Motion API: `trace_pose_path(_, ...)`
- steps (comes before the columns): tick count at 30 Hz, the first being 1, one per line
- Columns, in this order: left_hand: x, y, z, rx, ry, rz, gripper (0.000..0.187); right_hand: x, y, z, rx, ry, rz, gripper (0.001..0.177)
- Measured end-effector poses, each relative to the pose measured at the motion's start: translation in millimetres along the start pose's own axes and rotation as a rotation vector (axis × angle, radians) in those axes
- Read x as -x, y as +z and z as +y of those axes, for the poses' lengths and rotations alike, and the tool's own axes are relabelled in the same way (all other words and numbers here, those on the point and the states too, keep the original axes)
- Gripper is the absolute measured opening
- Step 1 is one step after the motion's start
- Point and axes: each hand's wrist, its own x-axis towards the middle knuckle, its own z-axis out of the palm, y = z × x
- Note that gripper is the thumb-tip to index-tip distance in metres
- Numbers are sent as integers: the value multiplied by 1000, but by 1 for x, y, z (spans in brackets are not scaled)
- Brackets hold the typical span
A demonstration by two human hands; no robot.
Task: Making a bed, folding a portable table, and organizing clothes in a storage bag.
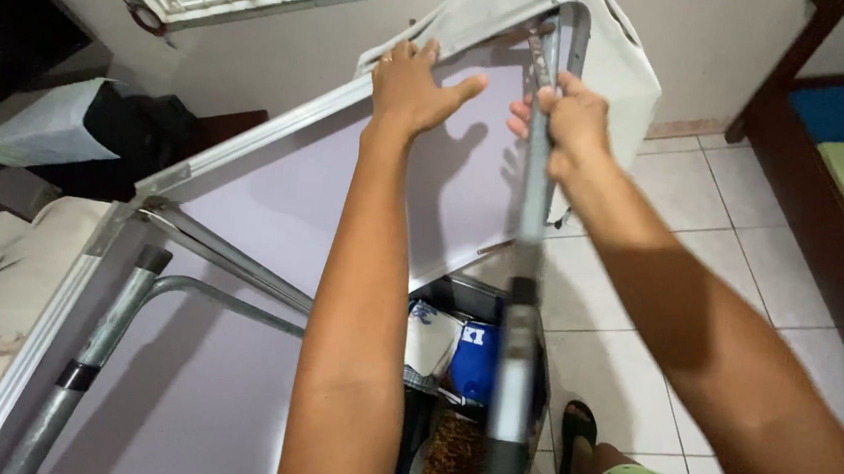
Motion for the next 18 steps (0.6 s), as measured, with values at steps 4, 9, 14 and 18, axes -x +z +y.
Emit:
trace_pose_path(4, 1, -13, -7, 47, 2, -106, 128, -5, 23, 40, -65, -51, 57, 55)
trace_pose_path(9, -2, -21, -8, -35, 55, -340, 161, -46, 28, 91, -118, -313, 146, 54)
trace_pose_path(14, 5, -46, 4, -96, -27, -418, 168, -30, 54, 69, -107, -279, 71, 60)
trace_pose_path(18, -2, -45, 3, -117, -67, -464, 166, -26, 64, 76, -215, -350, 83, 65)
